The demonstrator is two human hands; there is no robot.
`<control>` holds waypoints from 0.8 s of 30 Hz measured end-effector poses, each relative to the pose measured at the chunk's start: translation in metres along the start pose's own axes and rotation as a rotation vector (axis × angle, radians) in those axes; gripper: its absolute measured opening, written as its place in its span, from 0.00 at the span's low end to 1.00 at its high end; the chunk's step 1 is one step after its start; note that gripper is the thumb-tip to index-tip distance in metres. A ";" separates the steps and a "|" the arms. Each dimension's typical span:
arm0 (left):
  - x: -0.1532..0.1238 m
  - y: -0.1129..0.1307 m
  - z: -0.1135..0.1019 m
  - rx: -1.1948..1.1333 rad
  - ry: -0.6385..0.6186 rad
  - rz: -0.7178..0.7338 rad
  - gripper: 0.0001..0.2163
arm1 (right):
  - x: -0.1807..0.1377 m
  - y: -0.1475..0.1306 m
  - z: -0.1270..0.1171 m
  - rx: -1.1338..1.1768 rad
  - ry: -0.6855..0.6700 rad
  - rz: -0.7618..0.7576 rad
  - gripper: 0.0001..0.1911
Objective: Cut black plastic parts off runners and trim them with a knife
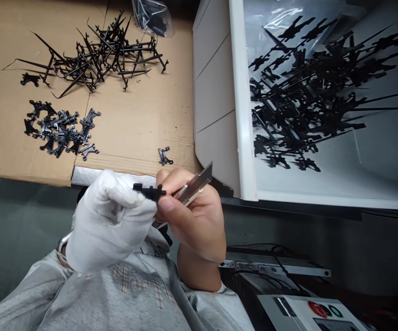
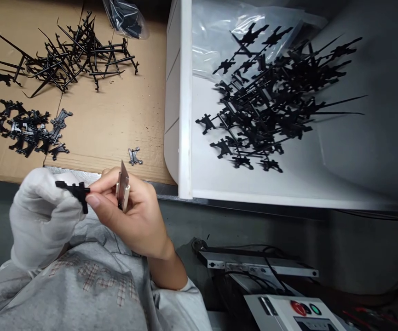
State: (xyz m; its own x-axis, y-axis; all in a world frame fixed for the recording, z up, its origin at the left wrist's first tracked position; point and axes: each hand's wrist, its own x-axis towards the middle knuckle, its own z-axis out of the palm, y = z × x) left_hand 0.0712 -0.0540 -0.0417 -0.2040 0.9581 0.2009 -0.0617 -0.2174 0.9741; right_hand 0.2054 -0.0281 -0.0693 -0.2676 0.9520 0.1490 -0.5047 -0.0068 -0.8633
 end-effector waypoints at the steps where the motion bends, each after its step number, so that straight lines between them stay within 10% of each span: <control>1: 0.000 0.001 0.000 -0.007 0.001 -0.010 0.20 | 0.000 0.000 0.000 0.006 -0.001 0.003 0.10; 15: -0.007 -0.013 0.000 -0.220 0.260 -0.192 0.11 | -0.033 -0.003 0.005 -0.428 0.110 -0.012 0.15; 24: -0.009 -0.012 0.003 -0.227 0.223 -0.031 0.10 | -0.024 -0.005 0.013 -0.295 0.027 -0.054 0.19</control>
State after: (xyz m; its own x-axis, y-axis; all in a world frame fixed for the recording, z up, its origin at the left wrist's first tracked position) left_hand 0.0770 -0.0598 -0.0551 -0.4059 0.9060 0.1198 -0.2828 -0.2491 0.9262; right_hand 0.2039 -0.0551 -0.0622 -0.2228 0.9563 0.1892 -0.2567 0.1297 -0.9578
